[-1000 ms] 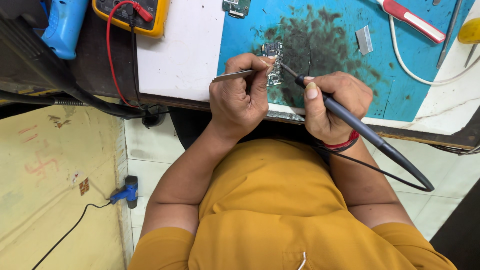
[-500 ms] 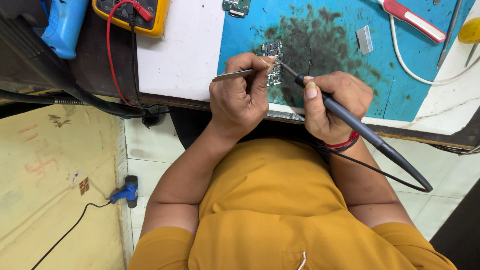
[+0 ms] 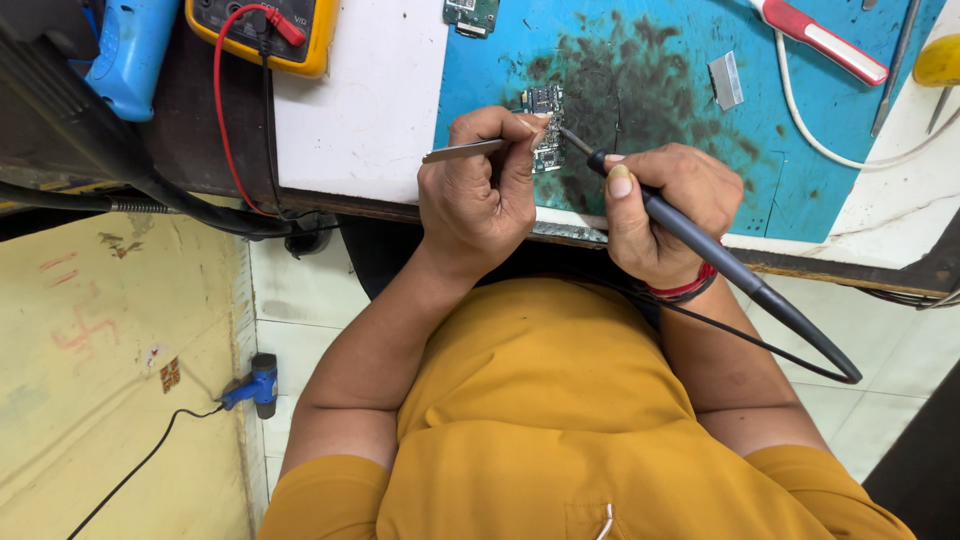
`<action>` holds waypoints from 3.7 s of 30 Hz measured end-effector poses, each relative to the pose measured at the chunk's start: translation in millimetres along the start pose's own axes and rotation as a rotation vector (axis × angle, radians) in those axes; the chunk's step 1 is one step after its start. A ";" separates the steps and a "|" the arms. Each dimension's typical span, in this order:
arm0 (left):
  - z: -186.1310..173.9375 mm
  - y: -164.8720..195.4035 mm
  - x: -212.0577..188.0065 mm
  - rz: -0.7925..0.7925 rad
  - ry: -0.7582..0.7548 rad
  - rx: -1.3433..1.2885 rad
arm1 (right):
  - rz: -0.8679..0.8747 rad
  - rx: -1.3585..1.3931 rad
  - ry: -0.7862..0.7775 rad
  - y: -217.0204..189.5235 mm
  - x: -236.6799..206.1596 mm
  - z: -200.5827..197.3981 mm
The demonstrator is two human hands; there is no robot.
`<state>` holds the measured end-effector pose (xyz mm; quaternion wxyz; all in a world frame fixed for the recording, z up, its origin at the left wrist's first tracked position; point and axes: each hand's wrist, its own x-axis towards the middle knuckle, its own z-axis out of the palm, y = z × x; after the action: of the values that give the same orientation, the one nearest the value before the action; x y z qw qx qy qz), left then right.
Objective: The person solders components on a small circuit board at a workbench, holding the board steady with tweezers in one hand while applying a soldering iron with the other. They reposition the board and continue soldering different points, with a multimeter and other boards on the bench.
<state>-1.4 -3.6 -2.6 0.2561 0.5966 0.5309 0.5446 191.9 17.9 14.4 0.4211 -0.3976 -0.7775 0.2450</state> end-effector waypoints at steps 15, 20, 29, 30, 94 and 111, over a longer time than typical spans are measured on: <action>0.4 -1.7 -0.1 0.001 -0.007 0.006 | 0.012 -0.011 0.017 -0.9 -0.4 0.1; -0.1 -1.7 -0.1 0.004 -0.007 0.003 | -0.002 -0.009 0.000 -1.0 0.2 0.3; 0.3 -0.9 -0.1 0.002 0.000 0.003 | -0.006 -0.012 0.009 -1.0 0.3 0.7; 0.4 -1.0 0.0 0.004 0.001 0.004 | -0.006 -0.010 0.005 -1.2 0.3 0.5; 0.3 0.3 0.1 -0.019 -0.003 0.005 | -0.001 -0.020 0.016 -1.4 0.7 0.8; 0.5 0.0 -0.2 -0.005 -0.005 0.004 | -0.010 -0.022 0.010 -1.0 0.7 0.0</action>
<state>-0.9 -3.6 -2.8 0.2575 0.5970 0.5330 0.5414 191.2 17.9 15.5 0.4217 -0.3994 -0.7801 0.2325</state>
